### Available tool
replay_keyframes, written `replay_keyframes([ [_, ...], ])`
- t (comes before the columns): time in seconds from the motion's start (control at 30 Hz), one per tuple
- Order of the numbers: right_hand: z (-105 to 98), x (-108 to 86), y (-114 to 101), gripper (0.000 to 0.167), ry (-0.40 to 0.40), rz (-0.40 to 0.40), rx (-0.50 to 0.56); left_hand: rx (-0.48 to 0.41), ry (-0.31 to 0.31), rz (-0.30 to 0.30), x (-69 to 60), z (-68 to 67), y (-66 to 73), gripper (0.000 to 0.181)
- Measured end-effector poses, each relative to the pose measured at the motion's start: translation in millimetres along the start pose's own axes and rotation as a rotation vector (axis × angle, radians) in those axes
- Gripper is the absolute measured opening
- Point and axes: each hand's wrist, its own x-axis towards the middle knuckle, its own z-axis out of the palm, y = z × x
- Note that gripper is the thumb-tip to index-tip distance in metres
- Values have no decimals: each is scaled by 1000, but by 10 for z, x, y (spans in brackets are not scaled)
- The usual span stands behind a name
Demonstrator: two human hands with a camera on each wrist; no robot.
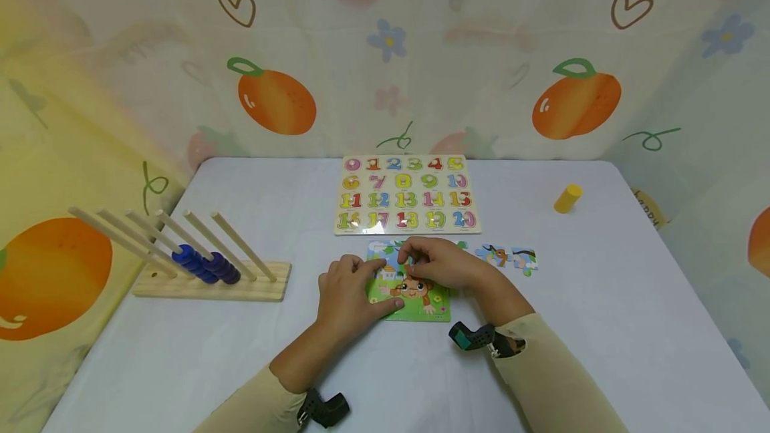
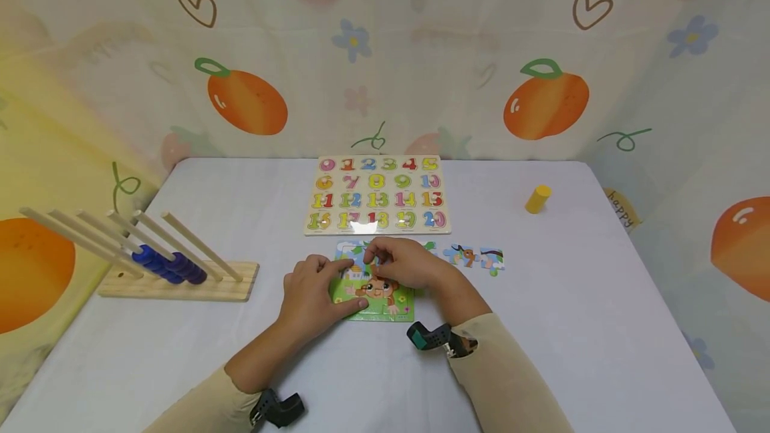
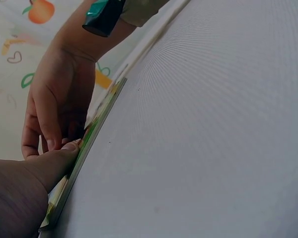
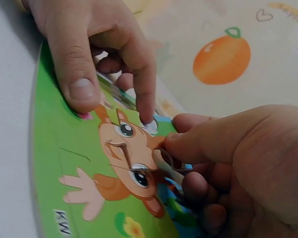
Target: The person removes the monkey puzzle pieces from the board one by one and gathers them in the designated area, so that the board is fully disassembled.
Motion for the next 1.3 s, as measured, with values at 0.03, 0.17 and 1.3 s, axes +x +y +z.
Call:
replay_keyframes([
  [0.03, -8, 5, 4, 17, -3, 2, 10, 0, 1, 1, 0, 1, -2, 79],
  [0.17, -29, 11, 20, 18, -11, 6, 51, 1, 0, 5, -3, 0, -8, 80],
  [1.3, -318, -215, 138, 21, -8, 42, 111, -11, -6, -9, -2, 28, -24, 80],
])
